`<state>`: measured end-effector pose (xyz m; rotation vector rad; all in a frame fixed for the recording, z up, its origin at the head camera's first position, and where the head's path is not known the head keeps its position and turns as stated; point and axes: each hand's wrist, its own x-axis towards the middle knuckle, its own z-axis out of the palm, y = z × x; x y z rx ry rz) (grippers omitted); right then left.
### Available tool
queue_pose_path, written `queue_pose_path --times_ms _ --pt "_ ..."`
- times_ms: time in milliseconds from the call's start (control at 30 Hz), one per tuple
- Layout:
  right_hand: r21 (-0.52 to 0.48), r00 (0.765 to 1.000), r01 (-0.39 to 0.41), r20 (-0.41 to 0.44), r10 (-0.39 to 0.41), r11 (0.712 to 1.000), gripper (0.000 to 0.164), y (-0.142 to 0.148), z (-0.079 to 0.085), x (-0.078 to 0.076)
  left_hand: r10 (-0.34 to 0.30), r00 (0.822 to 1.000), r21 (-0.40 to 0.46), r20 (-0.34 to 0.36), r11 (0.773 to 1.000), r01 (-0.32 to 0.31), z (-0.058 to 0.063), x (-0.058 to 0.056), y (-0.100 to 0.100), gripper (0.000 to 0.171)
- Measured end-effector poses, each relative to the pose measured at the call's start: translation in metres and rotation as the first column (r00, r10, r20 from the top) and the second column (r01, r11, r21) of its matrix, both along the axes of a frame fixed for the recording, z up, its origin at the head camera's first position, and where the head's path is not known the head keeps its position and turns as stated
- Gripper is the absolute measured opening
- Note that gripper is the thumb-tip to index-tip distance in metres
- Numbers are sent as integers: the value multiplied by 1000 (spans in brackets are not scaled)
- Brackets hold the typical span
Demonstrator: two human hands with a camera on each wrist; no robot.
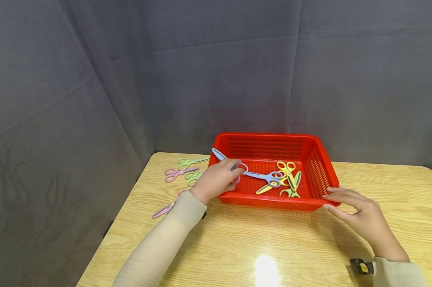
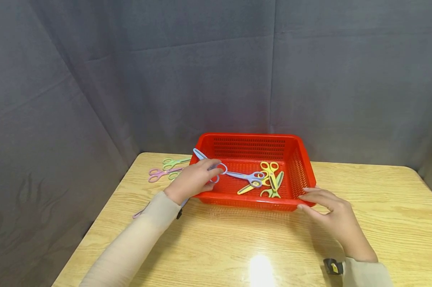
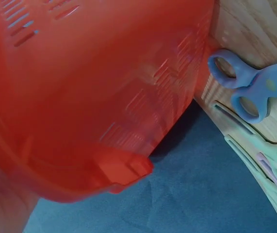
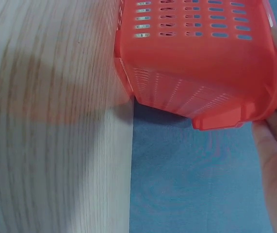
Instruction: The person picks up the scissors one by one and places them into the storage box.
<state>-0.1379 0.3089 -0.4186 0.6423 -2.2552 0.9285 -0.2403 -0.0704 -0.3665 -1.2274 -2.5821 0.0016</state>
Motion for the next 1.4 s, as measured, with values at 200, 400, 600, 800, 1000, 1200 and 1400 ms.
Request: queue_pose_path --times_ms 200,400,600,800,1000,1200,1400 --pt "0 1000 8 13 -8 1000 48 0 0 1 -18 996 -39 88 999 22 -1 -5 3 46" --pt "5 1000 14 5 -14 1000 47 1 -2 2 -56 986 -91 159 993 71 0 -11 6 44" --pt "3 1000 12 -5 -12 1000 48 1 -3 1 -90 970 -85 225 990 111 -2 -18 7 38" --pt "1 1000 16 3 -16 1000 49 1 -4 0 -86 959 -83 271 990 112 -5 -23 9 38" --pt "-9 1000 24 19 -24 1000 47 0 -4 1 -70 943 -83 326 991 102 -9 -28 10 37" --pt "-12 999 24 35 -23 1000 46 -1 -4 1 -60 918 -76 393 992 98 -15 -30 9 38" --pt "-14 1000 20 16 -20 1000 46 -1 -3 1 -66 898 -41 435 995 94 -13 -31 11 40"
